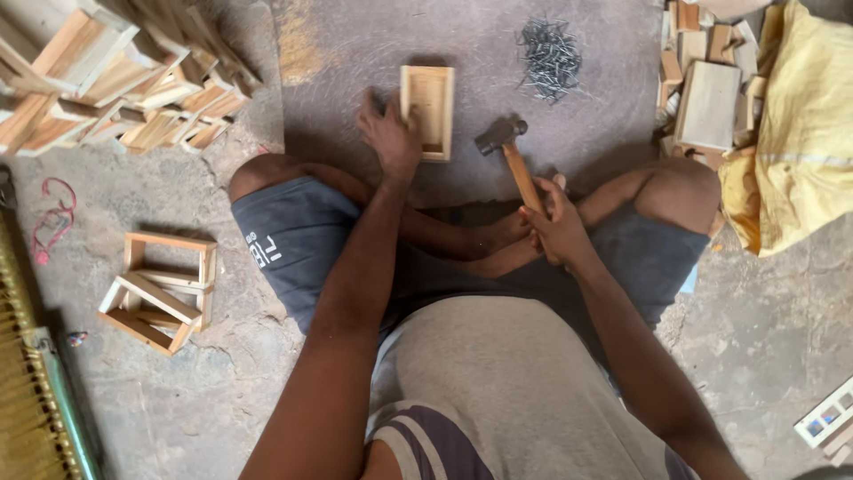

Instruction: The person sits on the floor and assembles small wooden boxes by hand. They pick up wooden frames and flat panels, align them, and use a hammer to drive nails into the joints. Completed boxes are stacked nearby.

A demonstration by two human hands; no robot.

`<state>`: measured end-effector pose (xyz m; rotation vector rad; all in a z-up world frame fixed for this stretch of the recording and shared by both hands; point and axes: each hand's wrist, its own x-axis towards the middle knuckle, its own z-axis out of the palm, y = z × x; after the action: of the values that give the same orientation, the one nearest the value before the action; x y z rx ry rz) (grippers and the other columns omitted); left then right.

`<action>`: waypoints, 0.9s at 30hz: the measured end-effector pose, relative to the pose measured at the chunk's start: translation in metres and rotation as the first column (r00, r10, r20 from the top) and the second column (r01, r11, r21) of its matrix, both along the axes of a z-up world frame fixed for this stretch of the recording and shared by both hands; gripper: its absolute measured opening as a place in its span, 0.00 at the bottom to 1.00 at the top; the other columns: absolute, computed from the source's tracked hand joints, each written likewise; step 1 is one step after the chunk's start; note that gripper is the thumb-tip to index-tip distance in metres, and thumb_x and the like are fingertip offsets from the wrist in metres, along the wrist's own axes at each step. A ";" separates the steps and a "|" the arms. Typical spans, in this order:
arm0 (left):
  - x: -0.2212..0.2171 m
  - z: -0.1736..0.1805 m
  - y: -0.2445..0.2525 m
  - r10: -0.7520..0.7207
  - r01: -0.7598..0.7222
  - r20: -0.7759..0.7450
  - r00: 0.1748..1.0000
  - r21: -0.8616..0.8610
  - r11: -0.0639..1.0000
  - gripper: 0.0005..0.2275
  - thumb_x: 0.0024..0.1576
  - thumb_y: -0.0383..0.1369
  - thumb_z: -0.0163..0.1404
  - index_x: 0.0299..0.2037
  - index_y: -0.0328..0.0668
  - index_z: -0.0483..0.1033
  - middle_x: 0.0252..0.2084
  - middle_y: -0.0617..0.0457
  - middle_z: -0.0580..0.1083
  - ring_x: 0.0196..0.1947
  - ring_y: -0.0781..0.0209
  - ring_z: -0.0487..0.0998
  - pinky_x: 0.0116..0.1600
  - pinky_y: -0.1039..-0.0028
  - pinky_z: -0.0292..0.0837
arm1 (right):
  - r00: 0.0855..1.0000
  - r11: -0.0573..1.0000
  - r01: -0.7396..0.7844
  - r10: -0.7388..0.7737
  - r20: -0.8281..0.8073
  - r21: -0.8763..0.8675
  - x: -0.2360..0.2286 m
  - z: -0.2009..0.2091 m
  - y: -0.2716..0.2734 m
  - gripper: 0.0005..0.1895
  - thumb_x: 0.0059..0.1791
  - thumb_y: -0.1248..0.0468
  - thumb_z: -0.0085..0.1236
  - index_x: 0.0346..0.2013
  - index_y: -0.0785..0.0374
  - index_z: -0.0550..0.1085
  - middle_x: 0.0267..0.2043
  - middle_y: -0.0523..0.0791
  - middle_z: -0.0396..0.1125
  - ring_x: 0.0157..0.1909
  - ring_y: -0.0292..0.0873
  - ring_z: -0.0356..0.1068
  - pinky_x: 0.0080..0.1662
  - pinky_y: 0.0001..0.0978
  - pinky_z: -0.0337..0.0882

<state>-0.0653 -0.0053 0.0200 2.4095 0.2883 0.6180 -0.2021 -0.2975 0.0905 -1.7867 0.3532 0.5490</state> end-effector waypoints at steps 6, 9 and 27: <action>0.015 -0.010 0.018 -0.184 0.201 0.096 0.978 -0.660 0.724 0.27 0.62 0.38 0.53 0.68 0.34 0.60 0.55 0.41 0.70 0.54 0.40 0.75 0.57 0.57 0.75 | 0.959 0.991 -0.025 0.061 0.276 -0.131 -0.006 0.024 0.019 0.34 0.52 0.66 0.63 0.71 0.61 0.60 0.31 0.45 0.69 0.23 0.31 0.65 0.25 0.26 0.66; 0.006 -0.008 0.018 -0.214 0.265 0.161 0.964 -0.470 0.842 0.21 0.67 0.38 0.49 0.65 0.34 0.62 0.55 0.39 0.71 0.56 0.40 0.75 0.59 0.54 0.73 | 0.866 0.998 -0.024 -0.012 0.500 0.064 -0.009 0.052 0.033 0.31 0.56 0.68 0.56 0.73 0.64 0.58 0.44 0.45 0.73 0.29 0.29 0.66 0.31 0.23 0.69; -0.033 0.020 0.008 -0.205 0.194 0.008 0.979 -0.368 0.909 0.16 0.69 0.39 0.45 0.59 0.35 0.61 0.50 0.31 0.74 0.50 0.29 0.76 0.51 0.47 0.70 | 0.863 0.687 -0.336 0.499 0.082 -0.645 0.080 0.182 0.104 0.25 0.58 0.61 0.53 0.71 0.48 0.64 0.51 0.52 0.74 0.28 0.58 0.74 0.31 0.45 0.77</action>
<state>-0.0981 0.0025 0.0399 2.0539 0.1501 0.3930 -0.1225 -0.1932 0.2724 -2.5830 -0.0970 0.5497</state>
